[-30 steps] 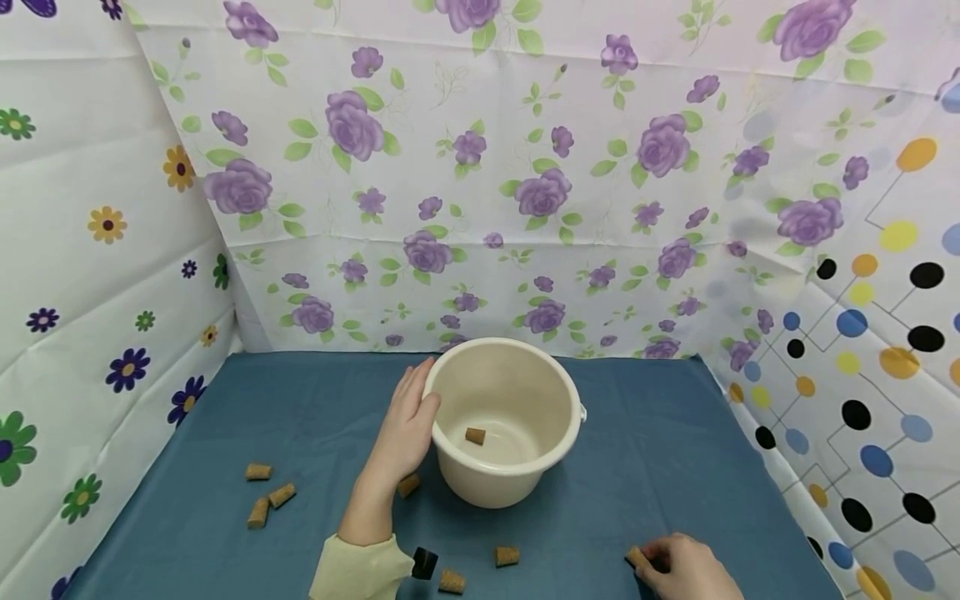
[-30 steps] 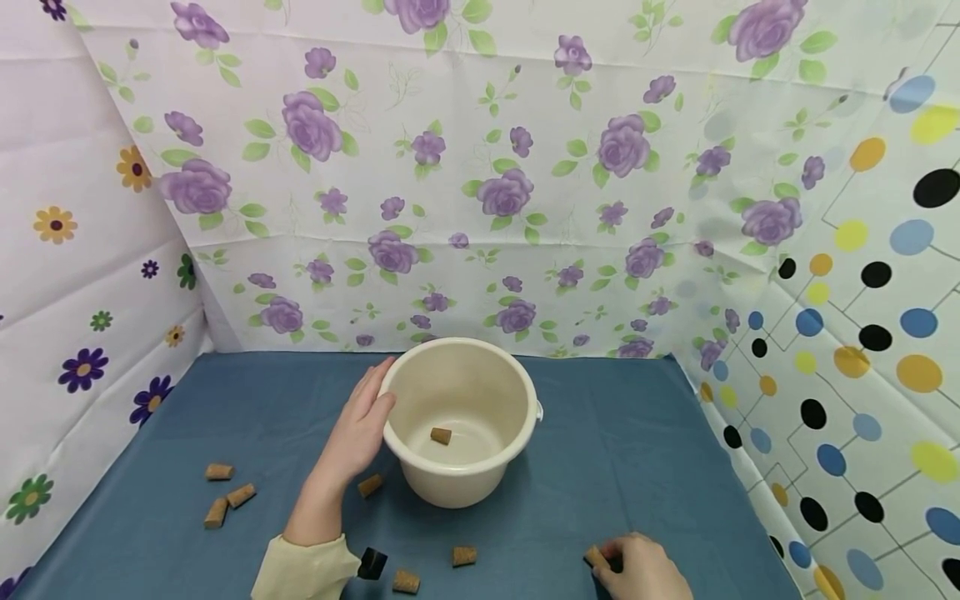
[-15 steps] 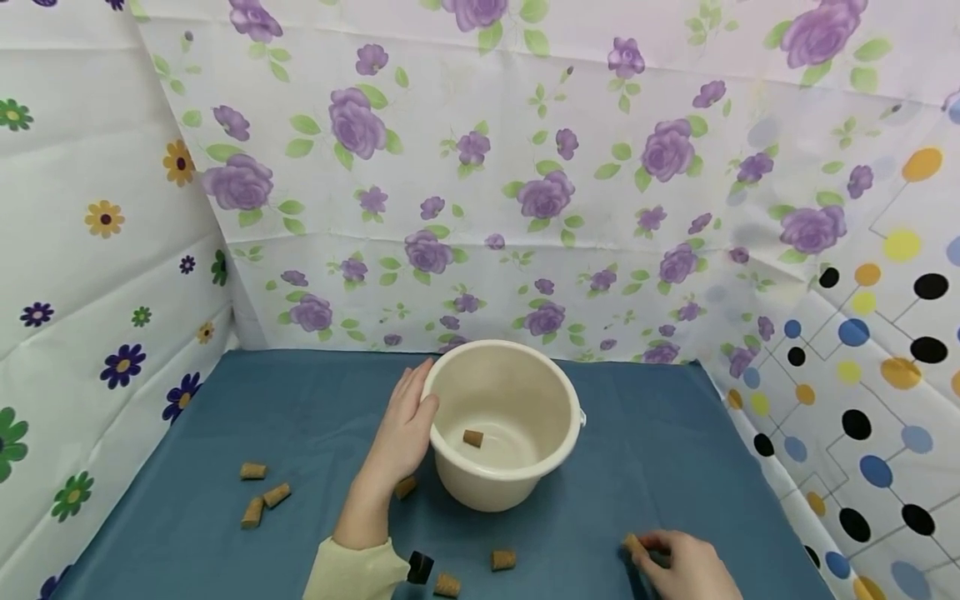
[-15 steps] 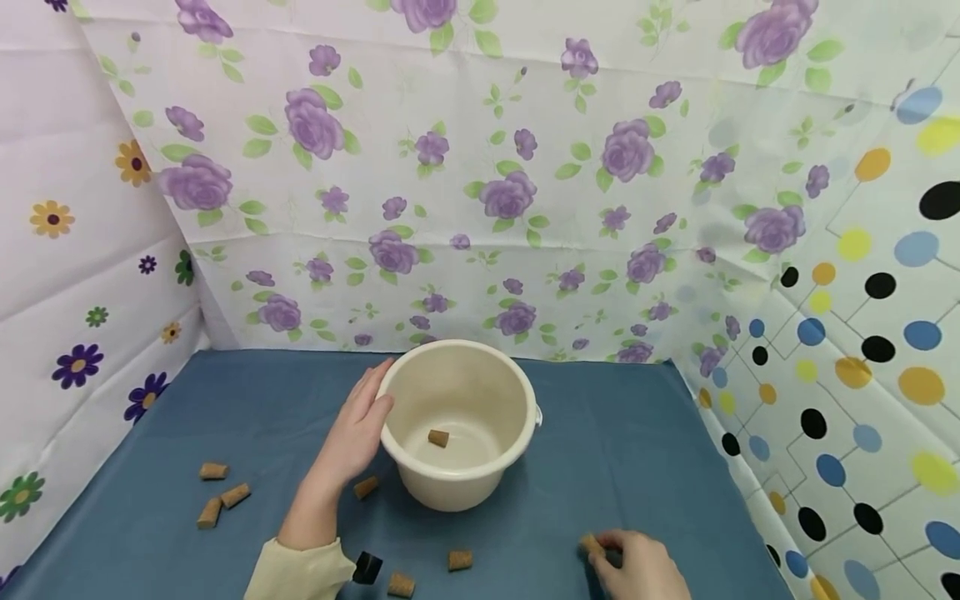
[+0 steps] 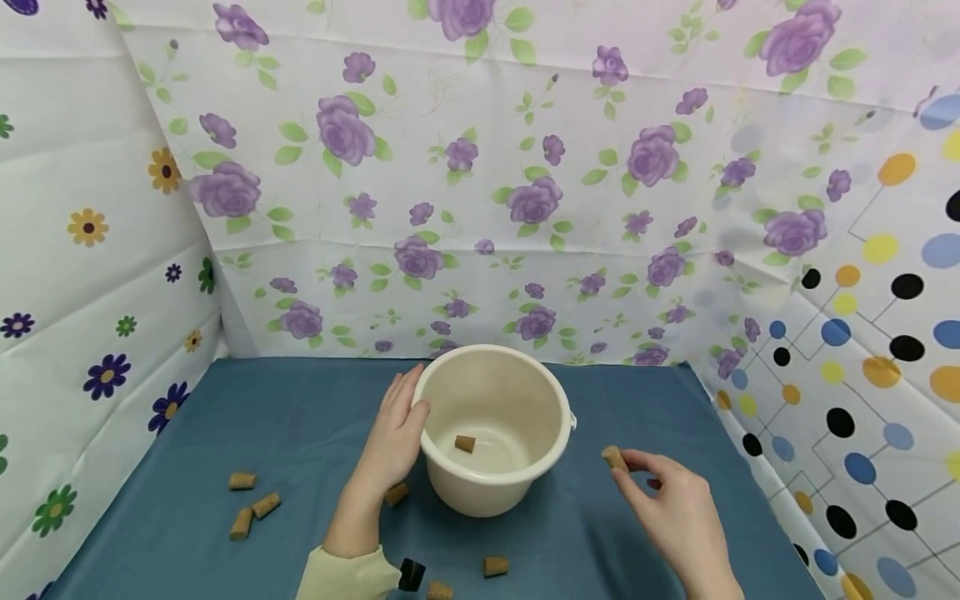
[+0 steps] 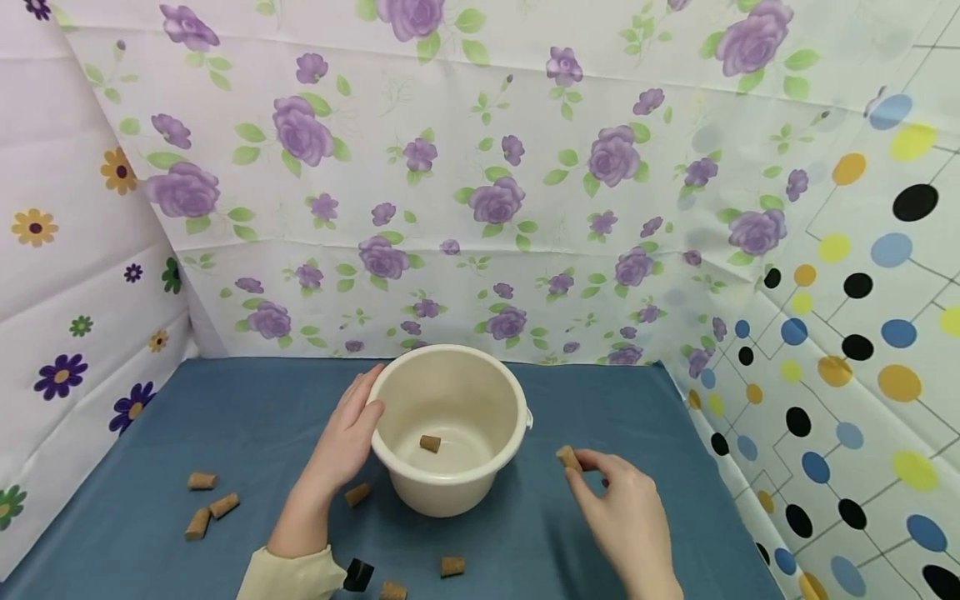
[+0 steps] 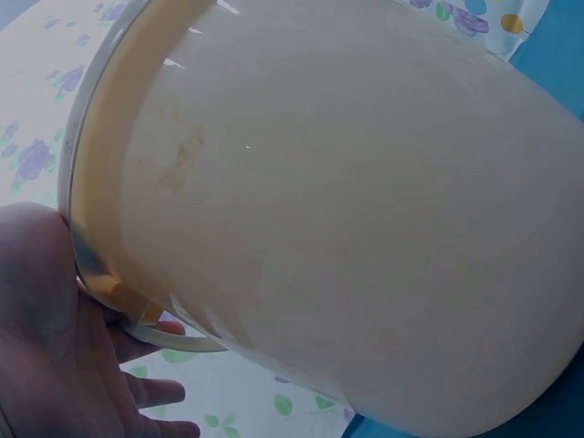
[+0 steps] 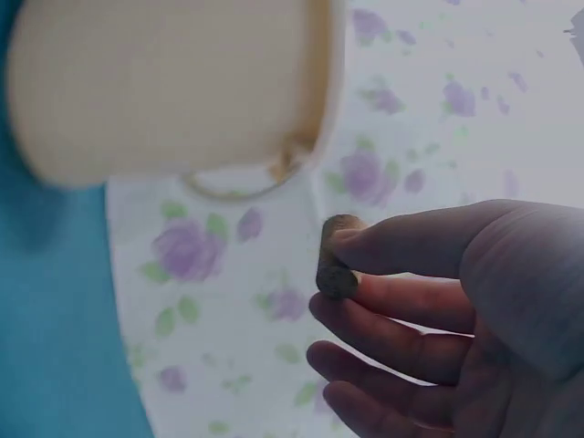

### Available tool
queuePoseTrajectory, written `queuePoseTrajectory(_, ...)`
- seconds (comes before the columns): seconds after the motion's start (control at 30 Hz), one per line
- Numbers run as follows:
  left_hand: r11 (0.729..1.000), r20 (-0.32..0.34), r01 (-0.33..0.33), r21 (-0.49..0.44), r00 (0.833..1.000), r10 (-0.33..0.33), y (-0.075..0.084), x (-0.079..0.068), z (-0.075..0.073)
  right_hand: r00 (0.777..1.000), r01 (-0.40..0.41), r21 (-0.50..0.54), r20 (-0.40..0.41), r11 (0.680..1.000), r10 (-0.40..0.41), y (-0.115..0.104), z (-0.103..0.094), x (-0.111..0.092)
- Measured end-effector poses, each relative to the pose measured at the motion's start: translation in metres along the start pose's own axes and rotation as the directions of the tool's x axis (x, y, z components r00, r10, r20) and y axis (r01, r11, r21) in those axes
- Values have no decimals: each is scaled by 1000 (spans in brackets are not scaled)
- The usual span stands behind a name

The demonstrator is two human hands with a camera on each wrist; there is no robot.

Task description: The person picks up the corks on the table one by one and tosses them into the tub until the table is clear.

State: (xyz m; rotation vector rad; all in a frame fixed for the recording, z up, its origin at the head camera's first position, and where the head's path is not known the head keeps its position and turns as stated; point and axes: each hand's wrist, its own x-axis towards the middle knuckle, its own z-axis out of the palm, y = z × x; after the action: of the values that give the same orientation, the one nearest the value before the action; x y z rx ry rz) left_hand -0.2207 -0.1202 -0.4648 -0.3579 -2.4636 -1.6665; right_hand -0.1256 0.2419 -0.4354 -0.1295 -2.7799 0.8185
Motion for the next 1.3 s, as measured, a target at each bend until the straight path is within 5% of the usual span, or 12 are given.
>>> queuePoseTrajectory(0.23, 1000, -7, -2, 9, 1000, 2, 1, -1, -1, 970, 160, 94, -199, 983, -139, -29, 2, 7)
queuePoseTrajectory(0.5, 1000, -12, 7, 16, 1000, -7, 1, -4, -4, 934, 261, 204, -299, 944, -194, -59, 6, 18)
queuePoseTrajectory(0.87, 1000, -3, 8, 15, 1000, -8, -1, -7, -4, 920, 335, 335, -318, 881, -229, -82, 20, 20)
queuePoseTrajectory(1.3, 1000, -1, 3, 24, 1000, -3, 3, -4, -1, 916, 359, 305, -295, 882, -272, -79, 22, 28)
